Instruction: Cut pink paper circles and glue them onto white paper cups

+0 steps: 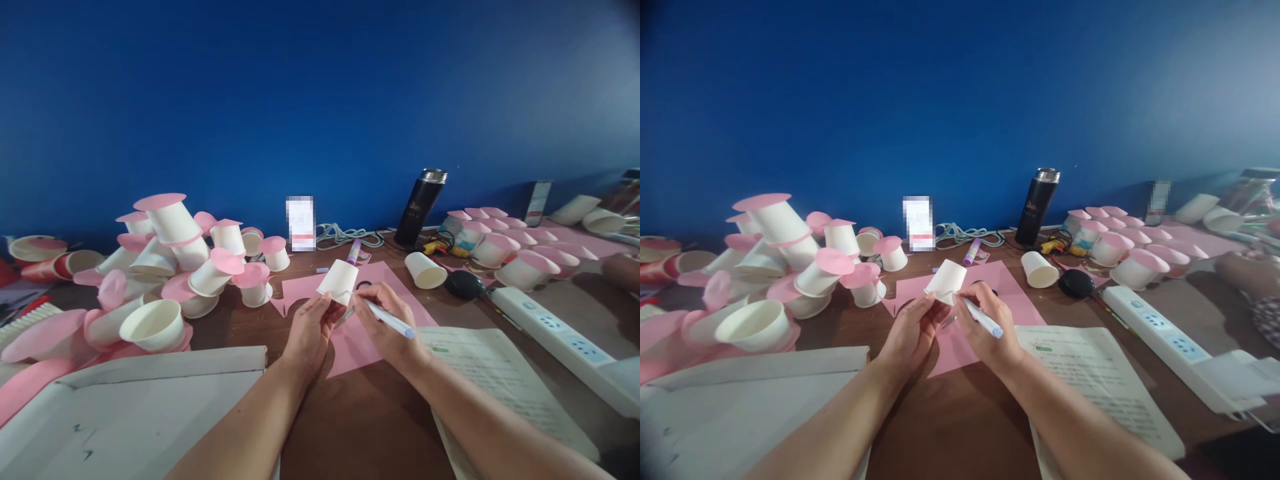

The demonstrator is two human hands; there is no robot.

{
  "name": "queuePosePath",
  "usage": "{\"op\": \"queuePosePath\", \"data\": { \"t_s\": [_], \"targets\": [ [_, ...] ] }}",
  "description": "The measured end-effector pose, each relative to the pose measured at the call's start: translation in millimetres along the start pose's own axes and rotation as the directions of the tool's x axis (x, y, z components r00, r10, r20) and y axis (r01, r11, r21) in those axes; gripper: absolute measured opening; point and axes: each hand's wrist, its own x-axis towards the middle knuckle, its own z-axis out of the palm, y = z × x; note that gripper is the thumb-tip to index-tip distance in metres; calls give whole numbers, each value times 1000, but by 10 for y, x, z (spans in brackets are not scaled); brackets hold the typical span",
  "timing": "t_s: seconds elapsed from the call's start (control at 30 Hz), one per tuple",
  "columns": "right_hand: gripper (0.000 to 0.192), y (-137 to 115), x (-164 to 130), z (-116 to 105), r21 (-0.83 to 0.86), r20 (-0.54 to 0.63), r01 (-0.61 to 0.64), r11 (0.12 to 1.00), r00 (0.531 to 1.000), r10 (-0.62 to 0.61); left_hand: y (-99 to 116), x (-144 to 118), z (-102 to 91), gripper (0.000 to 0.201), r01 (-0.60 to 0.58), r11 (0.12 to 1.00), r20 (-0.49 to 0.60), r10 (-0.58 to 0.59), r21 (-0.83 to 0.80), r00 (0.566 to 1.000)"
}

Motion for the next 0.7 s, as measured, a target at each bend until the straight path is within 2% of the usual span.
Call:
{"op": "queuePosePath", "data": {
  "t_s": [0.07,0.17,0.33,0.47,0.5,0.63,0.7],
  "targets": [
    [12,2,1,-2,-5,6,-7,1000,1000,7,0,2,-8,18,12,1000,-5,-12,-6,1000],
    [13,-9,0,-1,14,102,25,1000,994,-27,-3,8,-25,15,11,999,-6,-12,-32,1000],
    [14,-15,6,16,-19,-31,1,1000,1000,-1,6,11,-26,16,10,999,-14,-11,-37,1000],
    [12,-23,-6,24,28,86,60,998,994,-63,39,-4,14,8,18,997,-33,-21,-72,999],
    [11,-27,-10,24,42,82,70,997,994,-73,49,-7,28,6,22,995,-46,-26,-96,999],
    [8,-38,-15,0,114,-114,61,992,992,-48,80,-12,76,10,53,979,-159,-86,-199,984],
    [10,-45,-18,-17,148,-174,58,987,984,-32,90,-7,87,11,68,970,-225,-122,-233,967]
  ]
}}
